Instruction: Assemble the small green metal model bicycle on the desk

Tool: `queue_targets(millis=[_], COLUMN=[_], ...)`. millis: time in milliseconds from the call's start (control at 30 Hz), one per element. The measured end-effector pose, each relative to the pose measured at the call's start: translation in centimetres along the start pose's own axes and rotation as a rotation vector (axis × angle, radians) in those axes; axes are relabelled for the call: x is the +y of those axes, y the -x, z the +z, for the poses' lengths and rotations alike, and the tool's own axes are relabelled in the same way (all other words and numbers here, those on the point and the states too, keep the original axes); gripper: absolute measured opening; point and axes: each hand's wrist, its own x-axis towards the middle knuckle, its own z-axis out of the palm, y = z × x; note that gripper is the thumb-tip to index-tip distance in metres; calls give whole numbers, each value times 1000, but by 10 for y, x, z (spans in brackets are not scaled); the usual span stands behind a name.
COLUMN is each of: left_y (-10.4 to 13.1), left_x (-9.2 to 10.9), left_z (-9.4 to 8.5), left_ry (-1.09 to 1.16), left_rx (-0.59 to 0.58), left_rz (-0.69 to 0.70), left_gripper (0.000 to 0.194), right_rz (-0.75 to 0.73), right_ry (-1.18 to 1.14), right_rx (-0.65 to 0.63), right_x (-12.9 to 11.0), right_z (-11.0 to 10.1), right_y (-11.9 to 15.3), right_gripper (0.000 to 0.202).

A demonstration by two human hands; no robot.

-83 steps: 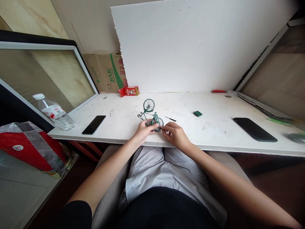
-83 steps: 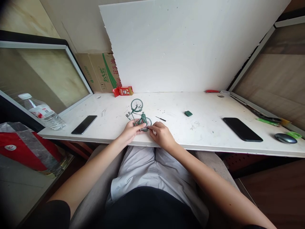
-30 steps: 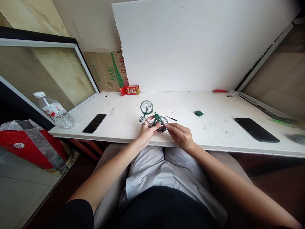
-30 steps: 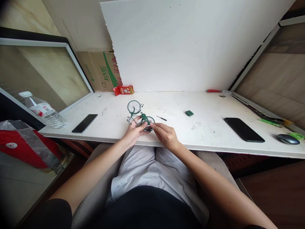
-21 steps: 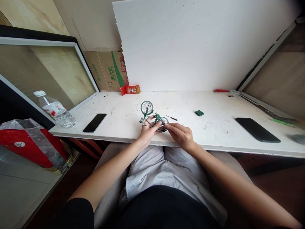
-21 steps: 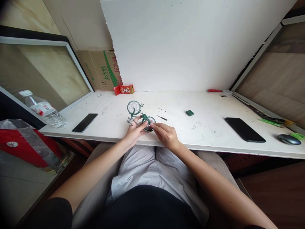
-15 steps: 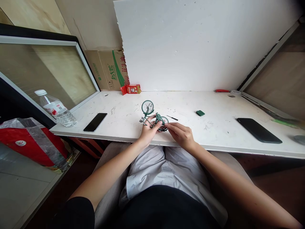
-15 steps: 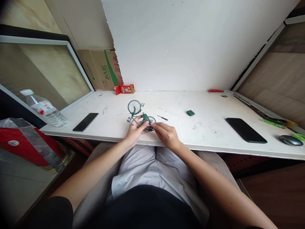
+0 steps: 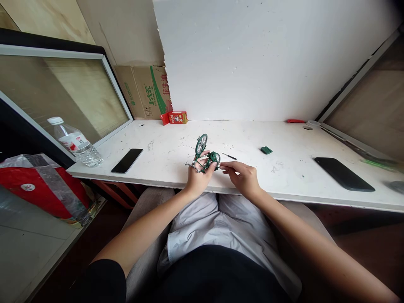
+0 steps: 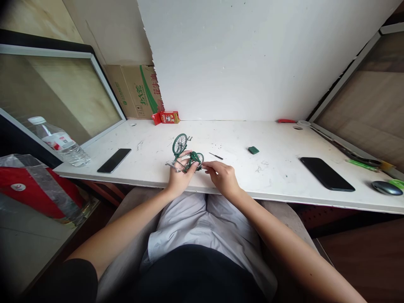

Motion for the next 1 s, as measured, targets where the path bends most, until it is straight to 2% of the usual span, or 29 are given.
queue_targets(millis=[133,267,333,467,633,833,933,1000], left_y=[2,5,6,7,9,13,13,12], left_x=[-1,-3,-3,-4,-4,-8,-11,-11], left_z=[3,3,3,6,9,15,18,20], left_ry=[65,125,123,149,148,146,142,128], left_rx=[24,-22,-36,19,65,48,60,73], left_rz=[-62,-163,-170,-174,-166,-168,-218,-298], left_gripper=[22,21,23,30,36,44,49,53], right_rz=[-23,-97,-155,-241,-286,-265,-240,-198], right_ry=[13,58,98,216,351,402,415,430], right_rx=[-23,-33,-48,-68,-73,-87,-83,-94], right_x=[4,6,7,10,12,12,13,12], right_z=[-1,-3,-4,-6,-6,-7,-8,-8], right_y=[2,3,3,3,3,-1,-2,-2], right_gripper=[25,20,17,10,25,45,51,52])
